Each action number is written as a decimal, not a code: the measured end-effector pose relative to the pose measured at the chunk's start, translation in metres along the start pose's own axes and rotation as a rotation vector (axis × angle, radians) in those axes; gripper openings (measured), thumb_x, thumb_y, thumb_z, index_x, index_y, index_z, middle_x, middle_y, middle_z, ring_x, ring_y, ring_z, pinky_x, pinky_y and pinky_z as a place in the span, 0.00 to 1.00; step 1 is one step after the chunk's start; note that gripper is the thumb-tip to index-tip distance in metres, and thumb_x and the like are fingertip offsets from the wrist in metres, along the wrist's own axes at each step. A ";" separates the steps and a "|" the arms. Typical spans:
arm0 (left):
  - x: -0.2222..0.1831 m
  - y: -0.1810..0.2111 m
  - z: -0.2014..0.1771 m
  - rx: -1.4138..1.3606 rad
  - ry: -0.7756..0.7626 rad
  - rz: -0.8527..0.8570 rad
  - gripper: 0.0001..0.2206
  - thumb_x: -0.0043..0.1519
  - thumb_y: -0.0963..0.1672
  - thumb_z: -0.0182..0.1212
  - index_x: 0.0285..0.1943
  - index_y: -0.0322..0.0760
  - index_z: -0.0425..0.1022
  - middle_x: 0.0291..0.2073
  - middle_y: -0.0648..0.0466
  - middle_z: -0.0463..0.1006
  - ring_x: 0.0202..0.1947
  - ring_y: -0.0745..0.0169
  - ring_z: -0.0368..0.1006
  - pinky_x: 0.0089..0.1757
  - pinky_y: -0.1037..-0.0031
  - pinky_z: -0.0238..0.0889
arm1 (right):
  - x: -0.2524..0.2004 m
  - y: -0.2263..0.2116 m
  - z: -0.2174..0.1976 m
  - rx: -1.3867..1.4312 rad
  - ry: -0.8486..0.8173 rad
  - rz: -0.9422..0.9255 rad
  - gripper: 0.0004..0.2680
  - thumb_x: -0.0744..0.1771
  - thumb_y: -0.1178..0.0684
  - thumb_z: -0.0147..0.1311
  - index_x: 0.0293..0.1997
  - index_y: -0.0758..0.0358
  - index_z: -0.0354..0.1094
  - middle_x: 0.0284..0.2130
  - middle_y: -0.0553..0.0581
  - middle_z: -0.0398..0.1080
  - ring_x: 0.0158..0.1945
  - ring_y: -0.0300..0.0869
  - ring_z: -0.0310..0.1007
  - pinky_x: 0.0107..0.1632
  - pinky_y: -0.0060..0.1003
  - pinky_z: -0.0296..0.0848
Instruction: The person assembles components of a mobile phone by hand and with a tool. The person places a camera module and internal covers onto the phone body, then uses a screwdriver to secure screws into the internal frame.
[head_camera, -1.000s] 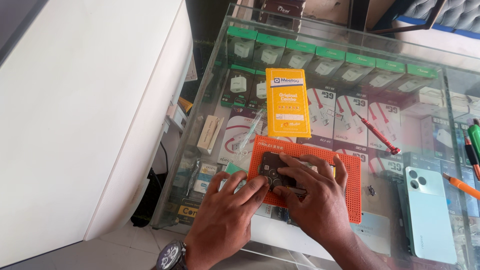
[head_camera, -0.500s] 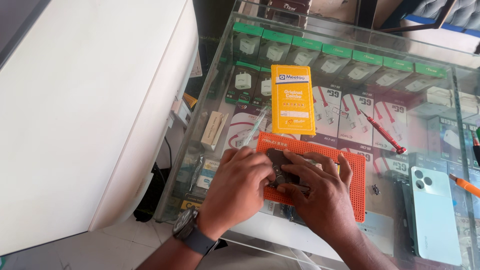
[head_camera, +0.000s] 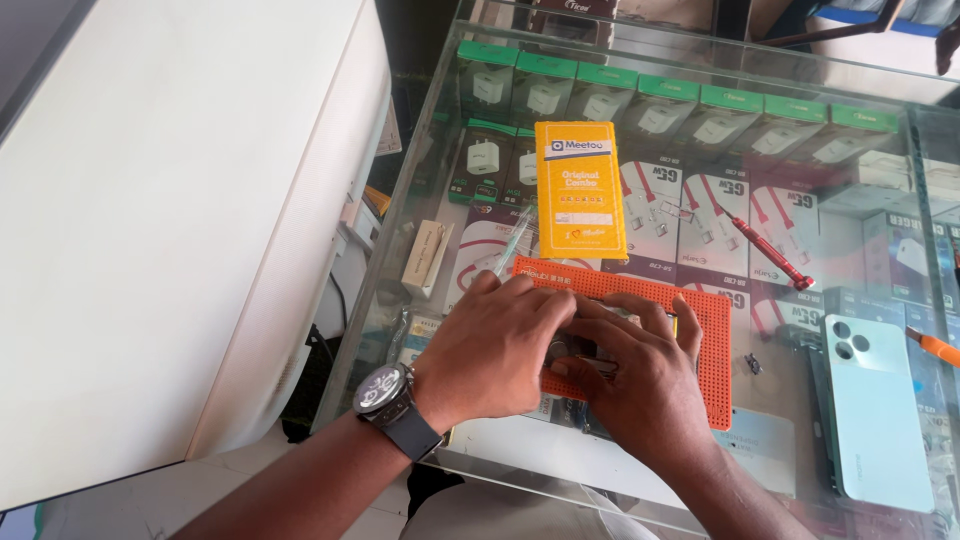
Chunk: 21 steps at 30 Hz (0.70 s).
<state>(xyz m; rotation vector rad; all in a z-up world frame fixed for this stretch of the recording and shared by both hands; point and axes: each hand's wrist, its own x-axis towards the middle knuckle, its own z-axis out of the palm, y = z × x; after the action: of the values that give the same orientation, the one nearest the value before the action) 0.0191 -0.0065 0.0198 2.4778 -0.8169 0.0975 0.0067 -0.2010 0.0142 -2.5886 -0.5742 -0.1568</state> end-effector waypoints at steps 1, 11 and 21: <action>0.000 -0.001 0.001 0.003 0.012 0.026 0.18 0.48 0.38 0.64 0.48 0.35 0.69 0.39 0.52 0.79 0.42 0.53 0.71 0.42 0.60 0.55 | 0.000 0.000 0.000 -0.013 0.000 -0.001 0.14 0.59 0.48 0.67 0.47 0.47 0.77 0.52 0.44 0.76 0.63 0.44 0.65 0.70 0.62 0.39; 0.004 -0.005 0.004 0.091 -0.089 0.068 0.26 0.49 0.40 0.65 0.59 0.33 0.67 0.44 0.49 0.79 0.44 0.53 0.72 0.43 0.56 0.55 | 0.002 0.002 -0.001 -0.013 -0.058 0.030 0.16 0.58 0.48 0.68 0.49 0.49 0.75 0.48 0.47 0.77 0.63 0.44 0.63 0.70 0.63 0.37; -0.025 -0.009 0.018 0.022 0.103 -0.023 0.10 0.56 0.35 0.60 0.44 0.35 0.79 0.44 0.53 0.78 0.48 0.59 0.71 0.49 0.64 0.62 | -0.002 0.009 -0.003 0.037 -0.010 -0.064 0.15 0.60 0.50 0.65 0.50 0.52 0.75 0.59 0.46 0.72 0.64 0.46 0.62 0.69 0.58 0.44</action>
<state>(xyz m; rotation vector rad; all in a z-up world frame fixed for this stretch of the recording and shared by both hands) 0.0026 0.0038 -0.0054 2.4794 -0.7478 0.2258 0.0089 -0.2102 0.0129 -2.5379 -0.6575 -0.1535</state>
